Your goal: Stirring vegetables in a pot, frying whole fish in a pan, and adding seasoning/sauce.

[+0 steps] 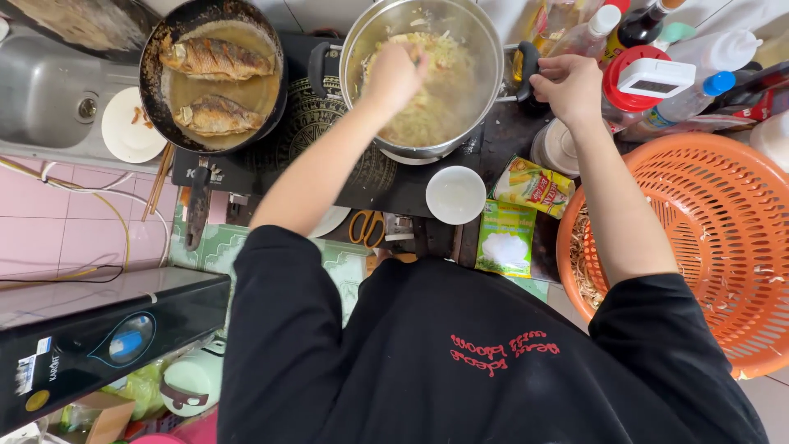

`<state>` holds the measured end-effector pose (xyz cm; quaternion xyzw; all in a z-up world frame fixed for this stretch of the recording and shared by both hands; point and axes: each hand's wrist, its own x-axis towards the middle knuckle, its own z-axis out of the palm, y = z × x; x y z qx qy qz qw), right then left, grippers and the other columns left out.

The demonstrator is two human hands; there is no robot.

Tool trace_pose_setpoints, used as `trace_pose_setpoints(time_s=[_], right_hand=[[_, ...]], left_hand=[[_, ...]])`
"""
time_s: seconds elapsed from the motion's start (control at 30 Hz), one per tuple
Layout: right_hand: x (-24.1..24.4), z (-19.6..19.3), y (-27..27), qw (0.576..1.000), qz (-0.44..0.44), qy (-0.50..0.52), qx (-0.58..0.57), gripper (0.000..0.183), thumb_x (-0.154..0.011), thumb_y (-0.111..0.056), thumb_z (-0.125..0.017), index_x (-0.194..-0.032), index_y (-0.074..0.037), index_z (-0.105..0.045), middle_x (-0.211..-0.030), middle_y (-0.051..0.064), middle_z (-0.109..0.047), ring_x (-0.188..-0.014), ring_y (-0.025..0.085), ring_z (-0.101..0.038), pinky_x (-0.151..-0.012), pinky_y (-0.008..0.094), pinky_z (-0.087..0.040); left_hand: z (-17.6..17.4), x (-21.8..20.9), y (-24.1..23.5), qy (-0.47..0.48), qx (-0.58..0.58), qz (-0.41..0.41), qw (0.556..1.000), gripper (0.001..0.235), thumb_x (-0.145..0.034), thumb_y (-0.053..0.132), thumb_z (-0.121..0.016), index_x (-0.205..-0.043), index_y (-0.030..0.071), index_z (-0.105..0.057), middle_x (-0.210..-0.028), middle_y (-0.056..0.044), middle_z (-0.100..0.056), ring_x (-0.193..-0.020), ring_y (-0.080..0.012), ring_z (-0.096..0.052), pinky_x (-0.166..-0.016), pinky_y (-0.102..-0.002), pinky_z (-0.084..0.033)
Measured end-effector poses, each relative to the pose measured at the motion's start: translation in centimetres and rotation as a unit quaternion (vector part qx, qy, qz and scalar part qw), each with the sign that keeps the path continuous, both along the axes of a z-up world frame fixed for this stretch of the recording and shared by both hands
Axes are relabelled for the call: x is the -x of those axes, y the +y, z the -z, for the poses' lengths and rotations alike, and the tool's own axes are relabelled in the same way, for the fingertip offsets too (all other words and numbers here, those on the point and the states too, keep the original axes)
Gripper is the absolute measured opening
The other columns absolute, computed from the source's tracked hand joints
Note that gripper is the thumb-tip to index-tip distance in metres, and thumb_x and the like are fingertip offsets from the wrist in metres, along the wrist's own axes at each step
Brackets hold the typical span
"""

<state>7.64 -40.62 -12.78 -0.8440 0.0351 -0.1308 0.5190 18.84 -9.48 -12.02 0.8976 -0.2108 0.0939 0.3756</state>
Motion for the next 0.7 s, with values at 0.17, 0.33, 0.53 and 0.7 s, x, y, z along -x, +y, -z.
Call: trace_pose_setpoints(time_s=[0.17, 0.33, 0.53, 0.7], right_hand=[[0.2, -0.4, 0.4, 1.0, 0.003, 0.014, -0.015, 0.031, -0.094, -0.001, -0.077, -0.123, 0.007, -0.071, -0.1, 0.015, -0.077, -0.08, 0.015, -0.076, -0.07, 0.026, -0.064], [0.4, 0.9, 0.5, 1.0, 0.003, -0.005, -0.022, 0.031, -0.095, -0.001, -0.077, -0.124, 0.008, -0.07, -0.101, 0.015, -0.076, -0.079, 0.015, -0.075, -0.068, 0.027, -0.063], [0.3, 0.7, 0.4, 1.0, 0.01, -0.009, -0.021, 0.03, -0.095, -0.002, -0.076, -0.123, 0.008, -0.07, -0.099, 0.016, -0.077, -0.078, 0.014, -0.075, -0.068, 0.026, -0.063], [0.5, 0.5, 0.6, 1.0, 0.01, -0.007, -0.029, 0.032, -0.094, -0.001, -0.076, -0.124, 0.008, -0.069, -0.099, 0.016, -0.077, -0.078, 0.013, -0.075, -0.068, 0.025, -0.063]], left_hand=[[-10.0, 2.3, 1.0, 0.036, -0.03, 0.016, 0.999, 0.027, -0.098, 0.032, -0.067, -0.093, 0.005, -0.071, -0.072, -0.018, -0.071, -0.066, -0.0272, -0.073, -0.07, -0.04, -0.06], [-2.0, -0.9, -2.3, -0.042, -0.048, 0.212, 0.975, 0.019, -0.096, 0.029, -0.074, -0.088, 0.012, -0.077, -0.079, -0.012, -0.074, -0.07, -0.0274, -0.069, -0.066, -0.043, -0.056], [-7.1, 3.0, 3.2, 0.021, -0.155, 0.399, 0.904, 0.014, -0.092, 0.026, -0.073, -0.094, 0.015, -0.082, -0.093, -0.004, -0.078, -0.082, -0.0251, -0.07, -0.077, -0.041, -0.055], [-13.1, 5.4, 3.7, 0.279, -0.134, 0.272, 0.911, 0.021, -0.094, 0.034, -0.069, -0.102, 0.016, -0.077, -0.09, -0.003, -0.078, -0.086, -0.0215, -0.078, -0.084, -0.038, -0.063]])
